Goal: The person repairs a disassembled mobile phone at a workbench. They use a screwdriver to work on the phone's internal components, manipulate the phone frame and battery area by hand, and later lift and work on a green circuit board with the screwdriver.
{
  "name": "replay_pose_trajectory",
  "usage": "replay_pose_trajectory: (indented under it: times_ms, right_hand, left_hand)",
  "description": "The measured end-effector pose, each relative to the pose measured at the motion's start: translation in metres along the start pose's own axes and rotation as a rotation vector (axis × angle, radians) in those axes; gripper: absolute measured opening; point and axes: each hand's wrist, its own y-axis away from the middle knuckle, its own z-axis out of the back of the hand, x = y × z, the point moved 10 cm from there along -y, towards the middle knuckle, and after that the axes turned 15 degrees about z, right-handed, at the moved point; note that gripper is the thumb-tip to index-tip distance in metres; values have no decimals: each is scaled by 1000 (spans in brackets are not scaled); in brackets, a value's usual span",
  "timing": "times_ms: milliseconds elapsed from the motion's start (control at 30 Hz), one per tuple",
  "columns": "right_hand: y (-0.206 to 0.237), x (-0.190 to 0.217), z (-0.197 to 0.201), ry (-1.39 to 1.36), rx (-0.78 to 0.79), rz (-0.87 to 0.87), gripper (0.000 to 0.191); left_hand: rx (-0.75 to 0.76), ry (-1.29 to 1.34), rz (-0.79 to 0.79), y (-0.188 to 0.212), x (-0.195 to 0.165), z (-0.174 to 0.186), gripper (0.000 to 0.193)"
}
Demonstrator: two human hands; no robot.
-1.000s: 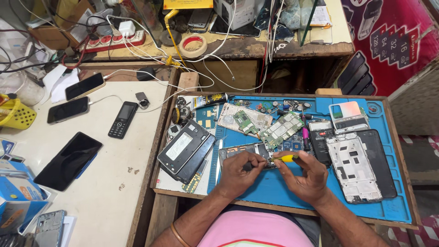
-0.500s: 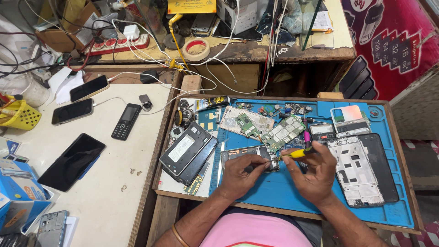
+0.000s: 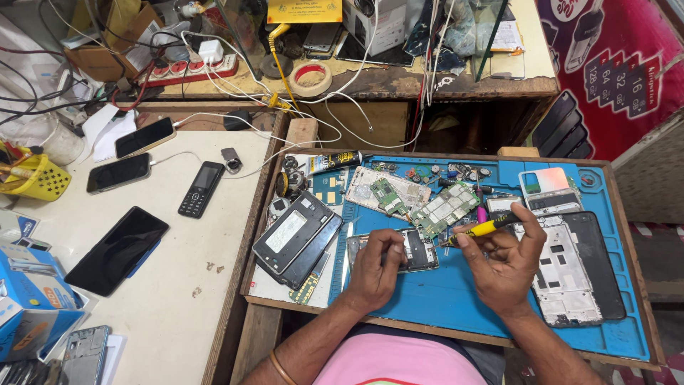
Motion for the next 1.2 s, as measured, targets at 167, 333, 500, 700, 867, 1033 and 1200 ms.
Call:
replay_pose_trajectory:
  times_ms: [167,333,500,700,867,1033,1200]
  right_hand:
    - [0,2,-2,-12,12,13,72]
    - [0,2,-3,-22,13,2,73]
    - [-2,0,-3,-66,11,-17,73]
    - [-3,1,-4,-59,25,-29,74]
    - [-1,2,-11,-133,29,-45,74]
    - [6,6,-14,-122,10,-24,77]
    - [10,16,-22,-151,58,89,74]
  left_hand:
    - [-13,-13,20,-2,-4,3,14]
    - [2,-2,64,-5,-10,4,18]
    - [-16,32,95,-8,-5,6,19]
    - [-20,110,103,-10,6,7,18]
    - [-52,68,158,-8,10,11,22]
    - [-99,-9,100,-5,2,11,24]
    - [-94,7,99,-4,5,8,26]
